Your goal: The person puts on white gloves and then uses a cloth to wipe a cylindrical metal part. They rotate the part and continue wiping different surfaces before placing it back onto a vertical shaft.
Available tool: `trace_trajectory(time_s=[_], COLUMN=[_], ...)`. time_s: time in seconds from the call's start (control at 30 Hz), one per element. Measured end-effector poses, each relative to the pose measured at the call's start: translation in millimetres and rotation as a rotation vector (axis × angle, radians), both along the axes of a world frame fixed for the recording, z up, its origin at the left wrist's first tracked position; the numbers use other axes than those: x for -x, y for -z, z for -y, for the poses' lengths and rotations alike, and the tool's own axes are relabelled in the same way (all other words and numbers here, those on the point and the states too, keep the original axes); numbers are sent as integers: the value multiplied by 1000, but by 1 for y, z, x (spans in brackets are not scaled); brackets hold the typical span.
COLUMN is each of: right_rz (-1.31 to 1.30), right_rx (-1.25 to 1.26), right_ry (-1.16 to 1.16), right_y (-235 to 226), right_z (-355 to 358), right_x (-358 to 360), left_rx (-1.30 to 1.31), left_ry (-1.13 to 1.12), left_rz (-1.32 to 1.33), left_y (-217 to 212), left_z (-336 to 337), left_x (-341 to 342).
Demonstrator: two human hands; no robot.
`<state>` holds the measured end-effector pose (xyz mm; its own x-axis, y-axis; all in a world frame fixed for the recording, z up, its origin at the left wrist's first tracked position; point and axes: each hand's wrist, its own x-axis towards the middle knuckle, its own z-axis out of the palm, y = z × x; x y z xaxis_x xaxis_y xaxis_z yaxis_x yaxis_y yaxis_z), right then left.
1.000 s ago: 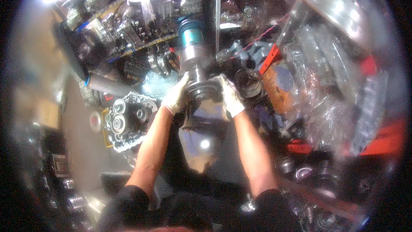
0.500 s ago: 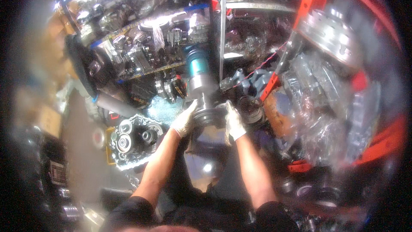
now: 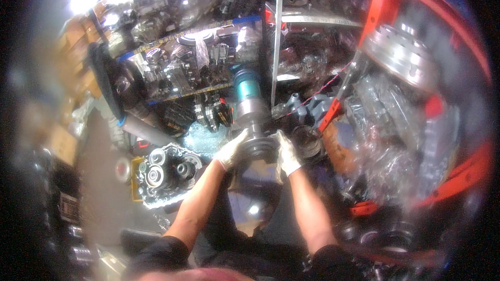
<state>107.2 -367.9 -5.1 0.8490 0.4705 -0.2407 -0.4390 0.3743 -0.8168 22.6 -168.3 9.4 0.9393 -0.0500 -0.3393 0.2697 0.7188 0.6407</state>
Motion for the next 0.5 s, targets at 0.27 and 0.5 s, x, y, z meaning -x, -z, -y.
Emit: trace_trajectory(time_s=[0.27, 0.5], right_rz=[70, 161], right_rx=[-96, -135], right_ry=[-15, -89], right_y=[13, 24], right_z=[0, 5], right_x=[-7, -11], left_rx=[-37, -34], left_ry=[35, 69], left_rz=[8, 40], left_y=[-8, -10], left_z=[0, 2], left_x=[4, 6])
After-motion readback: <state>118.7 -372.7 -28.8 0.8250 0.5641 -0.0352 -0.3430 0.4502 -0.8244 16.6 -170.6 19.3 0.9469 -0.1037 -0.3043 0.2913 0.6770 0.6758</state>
